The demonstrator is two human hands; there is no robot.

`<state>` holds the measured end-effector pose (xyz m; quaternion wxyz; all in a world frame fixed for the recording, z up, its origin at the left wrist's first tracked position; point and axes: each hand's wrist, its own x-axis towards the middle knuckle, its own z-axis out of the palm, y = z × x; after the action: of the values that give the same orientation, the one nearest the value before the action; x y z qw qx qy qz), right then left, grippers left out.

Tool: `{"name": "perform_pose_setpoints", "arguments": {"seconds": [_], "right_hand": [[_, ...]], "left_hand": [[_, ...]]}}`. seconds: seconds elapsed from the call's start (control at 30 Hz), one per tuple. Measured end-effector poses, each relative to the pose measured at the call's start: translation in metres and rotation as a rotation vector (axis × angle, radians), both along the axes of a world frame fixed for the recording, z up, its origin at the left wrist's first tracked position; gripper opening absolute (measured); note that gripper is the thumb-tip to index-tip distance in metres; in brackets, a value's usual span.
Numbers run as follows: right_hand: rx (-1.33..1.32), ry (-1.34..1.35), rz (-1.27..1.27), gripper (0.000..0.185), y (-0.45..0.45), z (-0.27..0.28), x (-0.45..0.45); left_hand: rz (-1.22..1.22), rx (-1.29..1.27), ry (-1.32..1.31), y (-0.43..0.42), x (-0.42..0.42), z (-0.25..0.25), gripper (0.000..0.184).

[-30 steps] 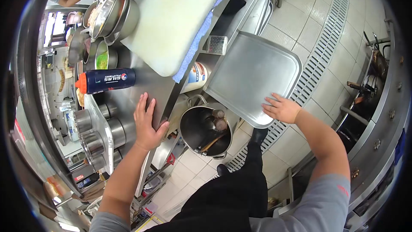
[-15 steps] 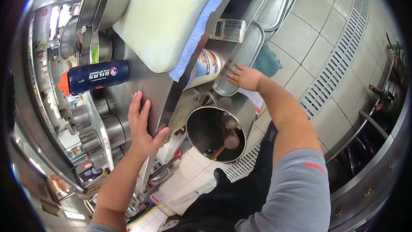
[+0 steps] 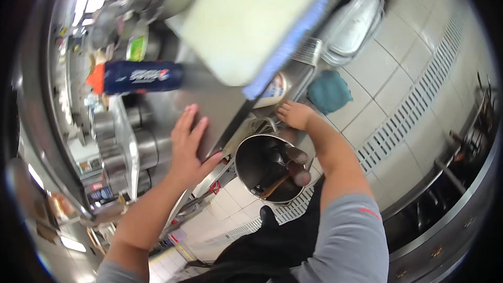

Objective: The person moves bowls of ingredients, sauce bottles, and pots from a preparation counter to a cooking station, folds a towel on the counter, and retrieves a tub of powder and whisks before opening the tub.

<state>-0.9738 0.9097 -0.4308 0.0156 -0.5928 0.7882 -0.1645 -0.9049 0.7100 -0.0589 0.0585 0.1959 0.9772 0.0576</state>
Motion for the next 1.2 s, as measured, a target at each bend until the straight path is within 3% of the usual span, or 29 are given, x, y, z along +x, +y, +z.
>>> {"name": "perform_pose_setpoints", "arguments": {"seconds": [0.07,0.17,0.23,0.27,0.3,0.37,0.4,0.43,0.47,0.53,0.63,0.7,0.77,0.83,0.9,1.03,1.2], "right_hand": [[-0.188,0.066,-0.107,0.037,0.034,0.018,0.003],[0.029,-0.129,-0.21,0.037,0.108,0.059,0.018],[0.241,-0.245,-0.45,0.04,0.169,0.064,0.049],[0.497,-0.47,-0.609,0.04,0.194,0.09,0.061],[0.486,-0.463,-0.737,0.039,0.225,0.112,0.085],[0.491,-0.429,-0.902,0.036,0.306,0.077,0.141],[0.55,-0.548,-1.034,0.03,0.317,0.107,0.161],[0.458,-0.483,-1.076,0.026,0.337,0.111,0.192],[0.578,-0.603,-1.122,0.025,0.342,0.141,0.21],[0.506,-0.477,-1.151,0.029,0.336,0.187,0.256],[0.54,-0.471,-1.257,0.037,0.285,0.241,0.306],[0.508,-0.494,-1.264,0.038,0.235,0.279,0.327],[0.436,-0.528,-1.235,0.035,0.177,0.312,0.338],[0.295,-0.582,-1.188,0.034,0.108,0.342,0.337],[0.228,-0.575,-1.066,0.031,0.026,0.38,0.32],[-0.058,-0.463,-0.753,0.019,-0.133,0.453,0.267],[-0.208,-0.384,-0.68,0.062,-0.288,0.537,0.208]], "left_hand": [[0.025,0.018,-0.013,0.004,0.0,0.005,0.081],[0.039,0.076,0.0,-0.001,0.001,0.012,0.079],[0.056,0.081,0.01,-0.002,0.006,0.015,0.079],[0.05,0.096,0.022,-0.003,0.008,0.016,0.079],[0.06,0.108,0.06,-0.003,0.01,0.016,0.079],[0.052,0.136,0.045,-0.007,0.011,0.014,0.081],[0.056,0.15,0.071,-0.009,0.012,0.014,0.081],[0.057,0.164,0.047,-0.01,0.015,0.013,0.081],[0.057,0.182,0.026,-0.011,0.017,0.013,0.081],[0.057,0.212,0.065,-0.011,0.019,0.012,0.081],[0.051,0.228,0.055,-0.013,0.024,0.021,0.078],[0.107,0.426,-0.273,-0.01,0.041,0.039,0.076],[-0.012,0.773,-0.308,-0.03,0.089,0.062,0.068],[-0.138,0.841,-0.64,-0.071,0.138,0.111,0.052],[-0.176,0.976,-0.537,-0.123,0.197,0.106,0.044],[0.131,0.993,-0.576,-0.238,0.279,0.124,0.037],[0.423,1.053,-0.087,-0.343,0.316,0.177,0.028]]}}
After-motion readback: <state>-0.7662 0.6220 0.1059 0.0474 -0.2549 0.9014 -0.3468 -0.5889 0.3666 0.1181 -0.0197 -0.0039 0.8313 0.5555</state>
